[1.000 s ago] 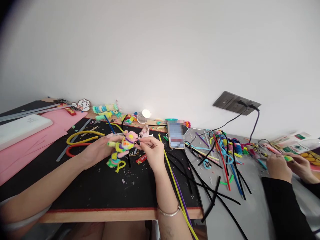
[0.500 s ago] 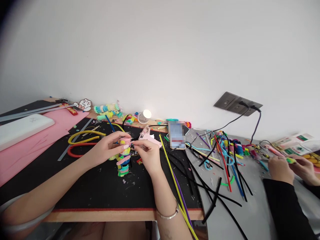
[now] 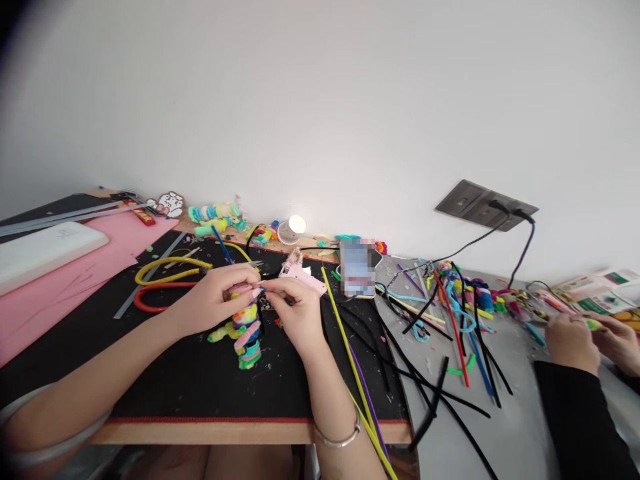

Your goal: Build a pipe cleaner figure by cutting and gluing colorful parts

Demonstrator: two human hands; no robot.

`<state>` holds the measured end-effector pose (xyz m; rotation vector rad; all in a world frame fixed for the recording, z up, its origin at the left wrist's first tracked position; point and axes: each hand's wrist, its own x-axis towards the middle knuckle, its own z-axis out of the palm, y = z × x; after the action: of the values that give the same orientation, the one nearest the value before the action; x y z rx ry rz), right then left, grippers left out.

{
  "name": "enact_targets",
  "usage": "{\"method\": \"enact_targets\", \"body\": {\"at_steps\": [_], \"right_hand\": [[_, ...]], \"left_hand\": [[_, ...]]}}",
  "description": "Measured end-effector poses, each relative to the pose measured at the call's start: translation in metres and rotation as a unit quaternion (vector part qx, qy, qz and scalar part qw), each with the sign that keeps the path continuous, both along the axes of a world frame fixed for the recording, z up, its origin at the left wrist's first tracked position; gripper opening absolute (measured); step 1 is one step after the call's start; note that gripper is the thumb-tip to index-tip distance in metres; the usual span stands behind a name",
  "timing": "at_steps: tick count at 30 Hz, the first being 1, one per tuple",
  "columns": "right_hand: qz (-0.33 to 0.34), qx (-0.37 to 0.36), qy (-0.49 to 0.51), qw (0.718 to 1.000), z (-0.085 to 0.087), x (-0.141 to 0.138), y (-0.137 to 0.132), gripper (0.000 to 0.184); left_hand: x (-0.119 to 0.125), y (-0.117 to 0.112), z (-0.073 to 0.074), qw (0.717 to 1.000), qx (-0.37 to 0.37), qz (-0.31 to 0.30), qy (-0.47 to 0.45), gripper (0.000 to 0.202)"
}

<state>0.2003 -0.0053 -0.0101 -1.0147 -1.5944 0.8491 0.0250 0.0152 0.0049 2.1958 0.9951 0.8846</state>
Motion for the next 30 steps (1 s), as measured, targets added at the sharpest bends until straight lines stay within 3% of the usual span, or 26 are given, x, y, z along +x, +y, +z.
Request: {"method": "enact_targets", "body": {"at_steps": [9, 17, 30], "right_hand": [[-0.018, 0.042, -0.046, 0.998, 0.0033, 0.0015, 0.0016, 0.020], [-0.016, 0.086, -0.085, 0.993, 0.0029, -0.0015, 0.0002, 0.023], [-0.035, 0.064, -0.081, 0.994, -0.0029, -0.0049, 0.0012, 0.018]], "left_hand": [[-0.0014, -0.0004, 0.0009, 1.000, -0.024, -0.004, 0.001, 0.025], [-0.0013, 0.0001, -0.0019, 0.998, -0.053, 0.014, -0.015, 0.022], [0.0014, 0.0015, -0.0043, 0.999, -0.024, 0.023, 0.002, 0.021]]}}
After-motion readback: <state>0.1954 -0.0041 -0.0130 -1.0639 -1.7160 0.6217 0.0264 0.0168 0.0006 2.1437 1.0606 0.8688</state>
